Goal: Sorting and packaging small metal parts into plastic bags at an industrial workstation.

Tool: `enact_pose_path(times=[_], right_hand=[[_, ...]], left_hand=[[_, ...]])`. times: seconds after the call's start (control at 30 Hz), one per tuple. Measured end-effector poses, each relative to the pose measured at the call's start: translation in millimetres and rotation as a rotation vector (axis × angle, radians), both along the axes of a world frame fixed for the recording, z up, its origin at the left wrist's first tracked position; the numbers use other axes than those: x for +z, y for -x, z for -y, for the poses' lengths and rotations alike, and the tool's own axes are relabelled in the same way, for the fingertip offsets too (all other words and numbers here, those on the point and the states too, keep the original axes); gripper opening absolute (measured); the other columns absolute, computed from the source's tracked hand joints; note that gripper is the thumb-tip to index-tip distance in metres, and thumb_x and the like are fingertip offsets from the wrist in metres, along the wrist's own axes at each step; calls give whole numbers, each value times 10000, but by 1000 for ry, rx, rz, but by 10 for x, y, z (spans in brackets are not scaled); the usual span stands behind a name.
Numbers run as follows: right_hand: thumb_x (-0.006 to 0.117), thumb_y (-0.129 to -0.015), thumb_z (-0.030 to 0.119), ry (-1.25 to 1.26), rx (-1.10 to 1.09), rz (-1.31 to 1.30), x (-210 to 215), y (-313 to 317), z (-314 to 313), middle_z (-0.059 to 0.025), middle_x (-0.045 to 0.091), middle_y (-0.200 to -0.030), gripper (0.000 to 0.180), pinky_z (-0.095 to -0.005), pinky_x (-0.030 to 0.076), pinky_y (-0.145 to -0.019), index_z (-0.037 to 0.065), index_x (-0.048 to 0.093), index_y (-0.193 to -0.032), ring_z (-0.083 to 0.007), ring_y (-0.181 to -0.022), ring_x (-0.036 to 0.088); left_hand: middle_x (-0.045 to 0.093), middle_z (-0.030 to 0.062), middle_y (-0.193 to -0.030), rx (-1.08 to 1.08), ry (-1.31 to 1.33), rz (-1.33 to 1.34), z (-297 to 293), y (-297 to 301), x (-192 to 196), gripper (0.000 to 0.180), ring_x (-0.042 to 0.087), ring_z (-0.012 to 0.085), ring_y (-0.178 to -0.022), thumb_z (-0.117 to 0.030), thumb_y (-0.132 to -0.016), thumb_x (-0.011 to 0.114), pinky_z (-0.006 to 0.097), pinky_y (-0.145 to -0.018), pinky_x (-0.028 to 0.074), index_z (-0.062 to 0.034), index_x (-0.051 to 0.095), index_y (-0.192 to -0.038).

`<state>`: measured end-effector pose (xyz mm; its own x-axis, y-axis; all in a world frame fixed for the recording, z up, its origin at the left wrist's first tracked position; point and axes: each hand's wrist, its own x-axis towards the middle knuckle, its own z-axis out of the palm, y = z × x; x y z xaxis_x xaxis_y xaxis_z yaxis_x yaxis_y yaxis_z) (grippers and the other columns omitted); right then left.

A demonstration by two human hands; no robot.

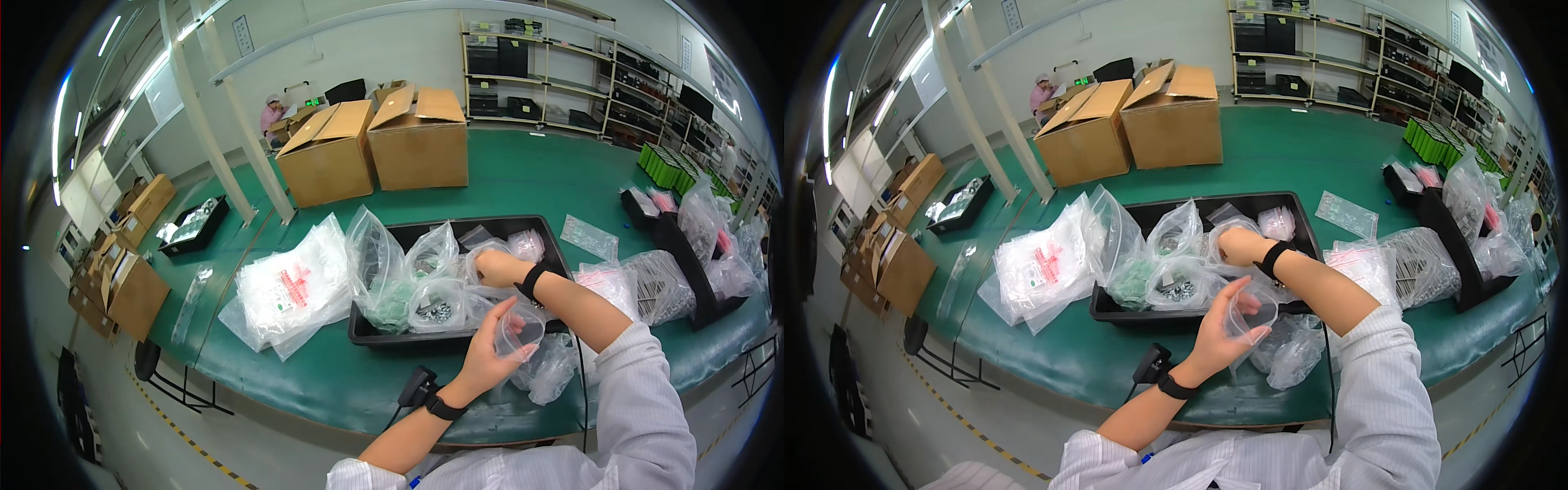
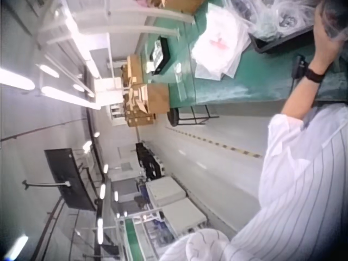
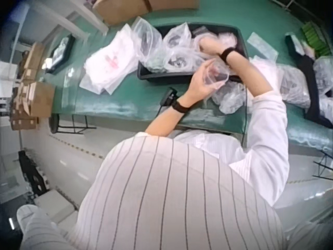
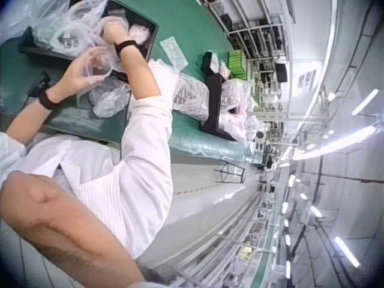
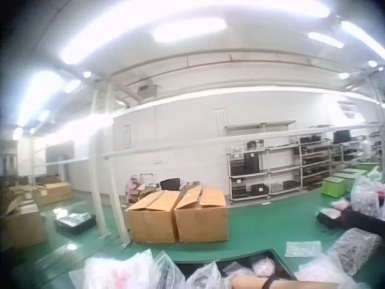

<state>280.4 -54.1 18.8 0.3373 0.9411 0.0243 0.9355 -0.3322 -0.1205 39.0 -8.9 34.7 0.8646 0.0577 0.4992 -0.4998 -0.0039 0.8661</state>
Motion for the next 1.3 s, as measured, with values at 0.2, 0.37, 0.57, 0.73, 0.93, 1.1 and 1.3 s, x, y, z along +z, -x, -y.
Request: enact_pose_path(times=[0.2,0.37,0.57,0.73,0.93,1.1,1.3], right_hand=[[686,-689,150,-245,-83,-88,314,129,43,-125,700,-732,118,-402,535,-695,71,745,-755,-326,-705,674],[701,-748,117,-284,-234,-225,534,163,132,-126,722,-763,159,-324,552,-651,29,748,-872,-216,-682,707],[675,-862,125,-354,-404,-733,644,195,258,-123,727,-830,196,-268,580,-665,-51,707,-943,-163,-721,714],[615,-943,122,-383,-442,-1145,903,258,369,-141,714,-961,241,-238,585,-730,-72,657,-1079,-161,-823,713],[585,-945,57,-306,-311,-1387,1578,764,607,-135,706,-1017,221,-211,580,-785,-75,649,-1111,-133,-859,706],[635,-890,30,-185,-131,-1140,1842,1054,736,-97,725,-952,168,-239,564,-781,-39,708,-1025,-122,-838,696],[712,-812,74,-384,-15,-661,1878,1123,597,-78,733,-871,160,-278,535,-750,12,737,-957,-129,-781,671]], left_hand=[[585,73,-1065,20,8,17,-24,-14,21,800,573,162,-977,-73,-759,802,307,-898,476,-49,375,-1435],[586,74,-1063,37,3,12,-30,-22,19,793,579,158,-969,-51,-754,798,301,-887,486,-43,382,-1428],[581,73,-1065,31,23,-50,-36,-27,-2,766,579,159,-972,-39,-766,784,309,-893,482,-31,385,-1419],[574,76,-1059,52,69,-54,-55,-19,-18,746,575,159,-959,-22,-785,762,309,-895,475,-31,377,-1424],[572,76,-1051,50,111,-44,-76,-61,-58,742,572,157,-957,-1,-788,753,312,-890,473,-30,364,-1419],[571,80,-1055,46,180,-24,-50,-99,-82,749,571,166,-987,26,-787,742,328,-892,474,-31,345,-1419],[572,77,-1059,20,188,-25,-65,-73,-69,735,562,168,-994,4,-778,752,318,-900,467,-27,376,-1410]])
